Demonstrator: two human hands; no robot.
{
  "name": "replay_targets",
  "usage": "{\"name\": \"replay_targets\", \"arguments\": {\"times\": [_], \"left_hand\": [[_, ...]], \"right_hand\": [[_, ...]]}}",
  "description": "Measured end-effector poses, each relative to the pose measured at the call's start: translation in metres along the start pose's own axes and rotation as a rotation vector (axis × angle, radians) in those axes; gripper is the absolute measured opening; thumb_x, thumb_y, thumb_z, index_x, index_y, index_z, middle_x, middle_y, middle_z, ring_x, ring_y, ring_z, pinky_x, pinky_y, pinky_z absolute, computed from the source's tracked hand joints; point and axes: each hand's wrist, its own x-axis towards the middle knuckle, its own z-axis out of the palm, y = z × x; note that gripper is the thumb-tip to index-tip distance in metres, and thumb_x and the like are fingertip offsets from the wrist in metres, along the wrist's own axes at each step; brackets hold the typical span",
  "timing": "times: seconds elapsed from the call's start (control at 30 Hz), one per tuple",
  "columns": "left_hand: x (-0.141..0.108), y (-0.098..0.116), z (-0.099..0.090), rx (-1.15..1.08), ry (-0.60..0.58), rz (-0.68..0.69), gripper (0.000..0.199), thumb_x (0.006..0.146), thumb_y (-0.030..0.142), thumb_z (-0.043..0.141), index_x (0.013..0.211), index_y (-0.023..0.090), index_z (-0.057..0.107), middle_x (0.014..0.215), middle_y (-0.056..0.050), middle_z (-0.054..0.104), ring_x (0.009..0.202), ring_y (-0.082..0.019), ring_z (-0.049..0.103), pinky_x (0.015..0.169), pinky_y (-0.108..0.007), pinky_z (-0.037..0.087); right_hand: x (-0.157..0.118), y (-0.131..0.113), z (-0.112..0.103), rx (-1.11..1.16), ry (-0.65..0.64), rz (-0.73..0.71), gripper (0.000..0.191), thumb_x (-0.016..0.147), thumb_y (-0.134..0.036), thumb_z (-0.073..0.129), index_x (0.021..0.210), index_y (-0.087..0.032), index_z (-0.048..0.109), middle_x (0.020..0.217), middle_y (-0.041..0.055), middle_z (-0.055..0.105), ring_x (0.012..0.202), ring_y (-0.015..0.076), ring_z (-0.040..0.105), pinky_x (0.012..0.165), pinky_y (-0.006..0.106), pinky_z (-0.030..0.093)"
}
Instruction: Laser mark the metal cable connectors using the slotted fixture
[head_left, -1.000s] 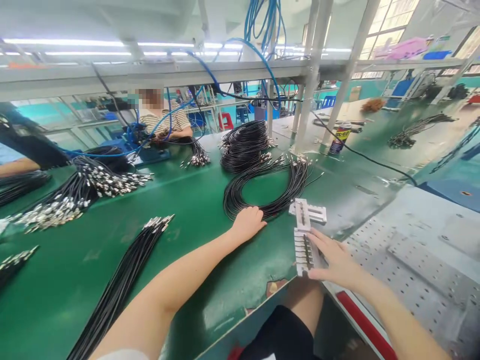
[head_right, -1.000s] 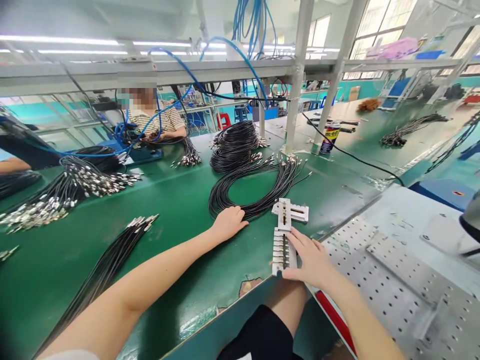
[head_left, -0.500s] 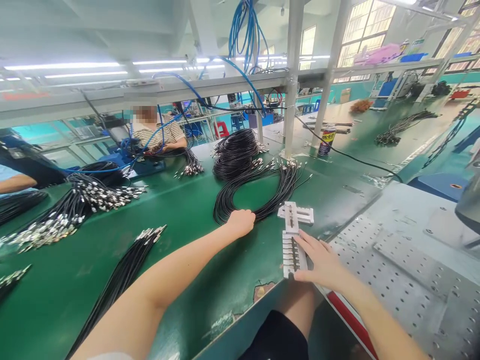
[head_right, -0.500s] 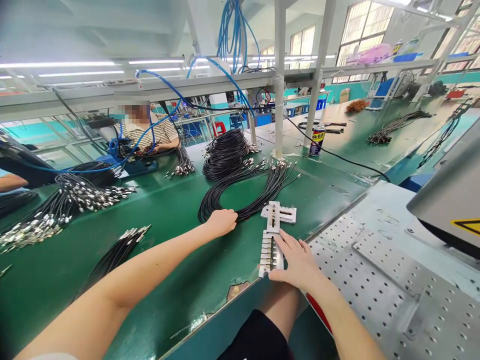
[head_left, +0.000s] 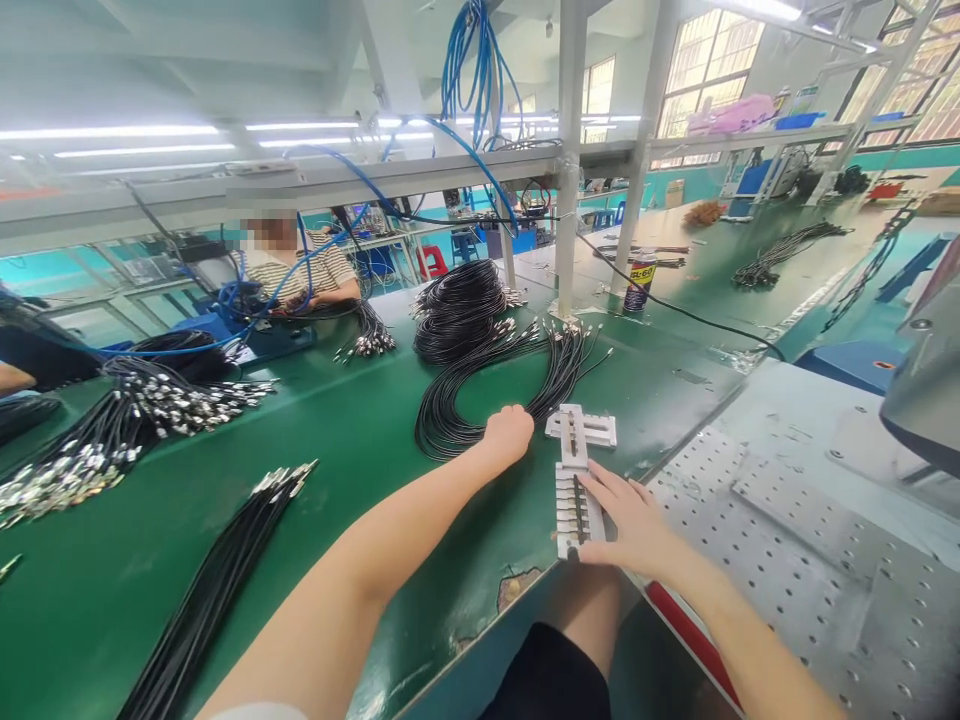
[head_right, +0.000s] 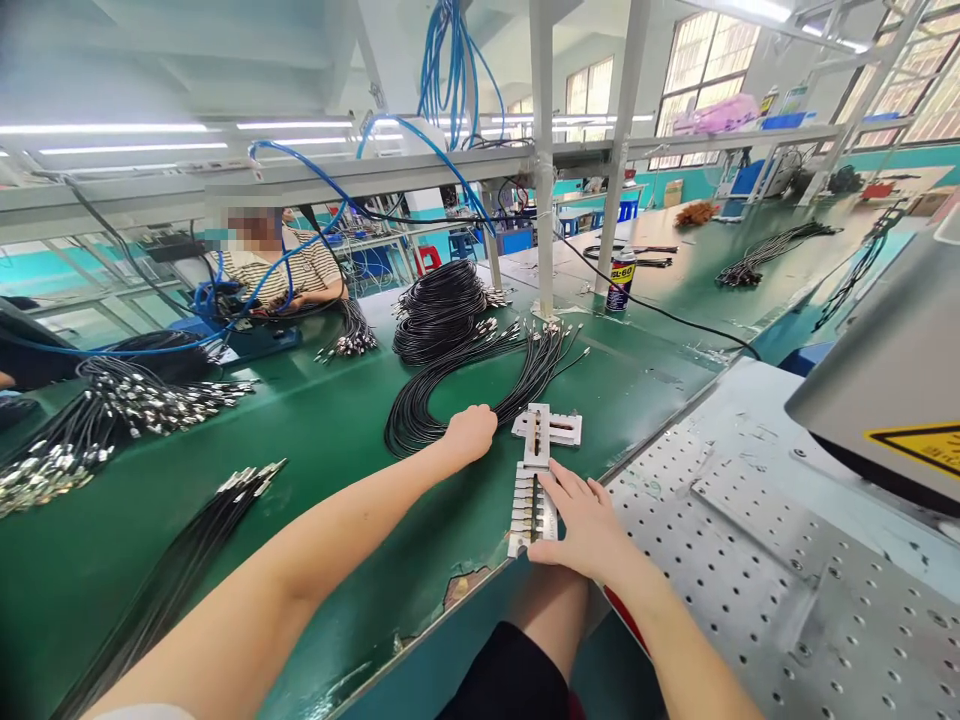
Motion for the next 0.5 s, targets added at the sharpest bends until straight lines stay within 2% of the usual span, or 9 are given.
{"name": "replay_targets", "arguments": {"times": [0.13, 0.4, 0.5], "left_hand": [[0.011, -0.020, -0.030, -0.165, -0.035, -0.009, 0.007, 0.072, 0.014, 0.051, 0.072, 0.013, 0.058, 0.075, -0.008, 0.059, 0.073, -0.020, 0.057, 0.064, -0.029, 0.045], [0.023, -0.064, -0.102, -0.581, 0.007, -0.036, 0.013, 0.081, 0.020, 0.043, 0.072, 0.015, 0.050, 0.055, 0.002, 0.049, 0.043, -0.005, 0.042, 0.045, -0.018, 0.036], [0.024, -0.075, -0.124, -0.667, -0.029, -0.037, 0.015, 0.080, 0.024, 0.049, 0.069, 0.015, 0.051, 0.053, 0.003, 0.047, 0.037, -0.003, 0.035, 0.038, -0.018, 0.030]], "right_hand": [[0.000, 0.001, 0.001, 0.011, 0.013, -0.010, 0.089, 0.061, -0.057, 0.059, 0.138, -0.025, 0.030, 0.149, 0.0047, 0.011, 0.134, 0.0281, 0.018, 0.109, 0.049, 0.010], [0.000, -0.002, -0.002, 0.014, -0.006, -0.002, 0.088, 0.060, -0.055, 0.060, 0.138, -0.026, 0.031, 0.149, 0.0047, 0.012, 0.134, 0.0286, 0.019, 0.108, 0.049, 0.011], [0.000, -0.004, -0.009, -0.008, -0.040, 0.007, 0.087, 0.059, -0.054, 0.060, 0.137, -0.027, 0.032, 0.150, 0.0046, 0.012, 0.134, 0.0291, 0.018, 0.108, 0.049, 0.013]]}}
